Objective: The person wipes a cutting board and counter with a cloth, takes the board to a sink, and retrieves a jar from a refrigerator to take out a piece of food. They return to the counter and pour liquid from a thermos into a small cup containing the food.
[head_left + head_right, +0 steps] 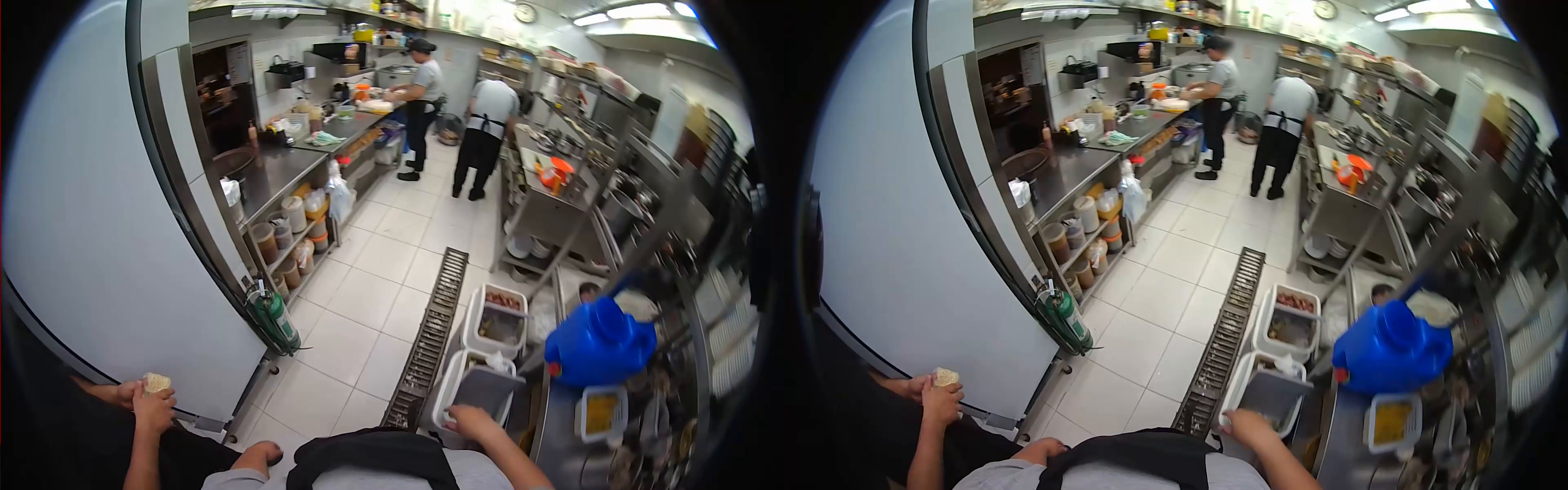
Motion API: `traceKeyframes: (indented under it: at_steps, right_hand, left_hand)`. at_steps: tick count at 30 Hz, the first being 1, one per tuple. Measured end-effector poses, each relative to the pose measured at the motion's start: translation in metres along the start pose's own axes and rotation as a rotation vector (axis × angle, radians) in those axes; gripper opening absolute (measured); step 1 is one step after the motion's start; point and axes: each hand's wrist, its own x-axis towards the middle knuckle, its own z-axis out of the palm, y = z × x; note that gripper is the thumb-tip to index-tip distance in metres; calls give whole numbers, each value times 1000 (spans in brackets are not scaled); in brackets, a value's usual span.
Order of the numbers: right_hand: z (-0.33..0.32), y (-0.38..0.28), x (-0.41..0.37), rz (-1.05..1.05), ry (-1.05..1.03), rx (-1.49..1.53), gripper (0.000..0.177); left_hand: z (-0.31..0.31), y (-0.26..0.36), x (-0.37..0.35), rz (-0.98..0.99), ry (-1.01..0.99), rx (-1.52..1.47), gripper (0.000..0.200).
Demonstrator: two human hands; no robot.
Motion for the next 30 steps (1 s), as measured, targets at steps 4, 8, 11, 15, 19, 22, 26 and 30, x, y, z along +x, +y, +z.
traceKeyframes:
  at_steps: [4, 8, 11, 15, 19, 22, 26, 30]
  right_hand:
    - [-105, 8, 106, -199, 143, 62, 44]
    - [-143, 27, 226, -258, 209, 175, 37]
    - [-126, 73, 329, -147, 215, 206, 31]
    - [-58, 185, 402, 271, -140, -109, 29]
    - [-23, 268, 406, 496, -450, -42, 30]
    - [-48, 283, 429, 670, -462, 93, 31]
    - [-89, 292, 496, 769, -403, 222, 31]
    - [-133, 314, 600, 742, -389, 240, 31]
  left_hand:
    - [6, 6, 8, -100, 154, -245, 46]
    - [-3, 23, 71, -58, 136, -402, 48]
    - [-65, 51, 116, -75, 47, -421, 50]
    - [-187, 60, 198, -79, 12, -217, 48]
    - [-384, 77, 294, -12, 138, -68, 44]
    - [-554, 140, 314, 1, 438, -381, 34]
    - [-692, 207, 390, 207, 668, -391, 27]
    - [-745, 266, 442, 412, 781, -321, 49]
